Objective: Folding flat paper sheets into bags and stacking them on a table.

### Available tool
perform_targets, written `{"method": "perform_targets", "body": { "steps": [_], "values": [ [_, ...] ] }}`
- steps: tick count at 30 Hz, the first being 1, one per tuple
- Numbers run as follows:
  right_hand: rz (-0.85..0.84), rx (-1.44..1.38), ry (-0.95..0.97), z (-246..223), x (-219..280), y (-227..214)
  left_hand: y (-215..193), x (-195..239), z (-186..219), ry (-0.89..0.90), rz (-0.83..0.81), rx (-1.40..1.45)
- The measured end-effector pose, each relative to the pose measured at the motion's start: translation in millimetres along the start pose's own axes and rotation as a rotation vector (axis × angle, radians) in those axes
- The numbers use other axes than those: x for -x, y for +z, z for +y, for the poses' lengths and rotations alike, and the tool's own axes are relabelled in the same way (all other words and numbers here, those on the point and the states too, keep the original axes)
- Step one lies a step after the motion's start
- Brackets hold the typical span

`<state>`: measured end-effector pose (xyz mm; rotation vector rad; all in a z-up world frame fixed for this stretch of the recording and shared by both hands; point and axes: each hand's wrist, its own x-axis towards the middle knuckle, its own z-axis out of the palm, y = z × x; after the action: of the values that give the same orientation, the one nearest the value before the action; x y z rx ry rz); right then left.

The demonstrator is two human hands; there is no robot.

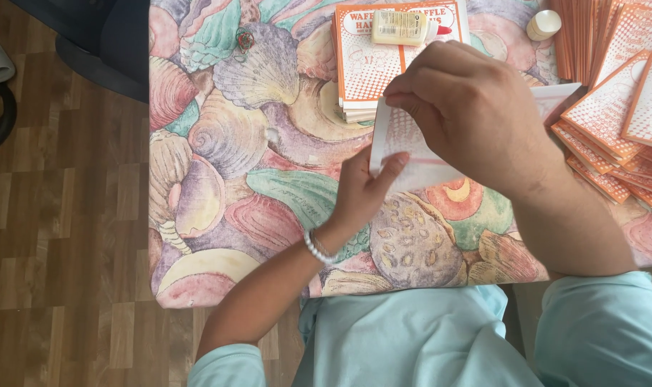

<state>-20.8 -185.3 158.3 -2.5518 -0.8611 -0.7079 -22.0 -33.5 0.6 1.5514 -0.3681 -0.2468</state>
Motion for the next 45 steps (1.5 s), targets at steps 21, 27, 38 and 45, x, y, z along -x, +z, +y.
{"method": "perform_targets", "body": {
  "steps": [21, 27, 38, 45],
  "values": [
    [-0.265, -0.224, 0.271, 59.3, 72.4, 181.2, -57.7, 29.4, -16.0, 0.333, -0.071, -1.229],
    [-0.239, -0.267, 0.264, 56.6, 72.8, 177.1, -60.4, 27.0, -19.3, 0.295, -0.066, -1.273],
    [-0.193, -0.05, 0.001, 42.8, 73.1, 163.6, -67.1, 19.4, -19.5, 0.28, -0.06, -1.167],
    [-0.253, 0.073, -0.109, 42.1, 84.3, 142.0, -64.7, 22.6, -23.2, 0.3, -0.109, -1.281]
  ]
}}
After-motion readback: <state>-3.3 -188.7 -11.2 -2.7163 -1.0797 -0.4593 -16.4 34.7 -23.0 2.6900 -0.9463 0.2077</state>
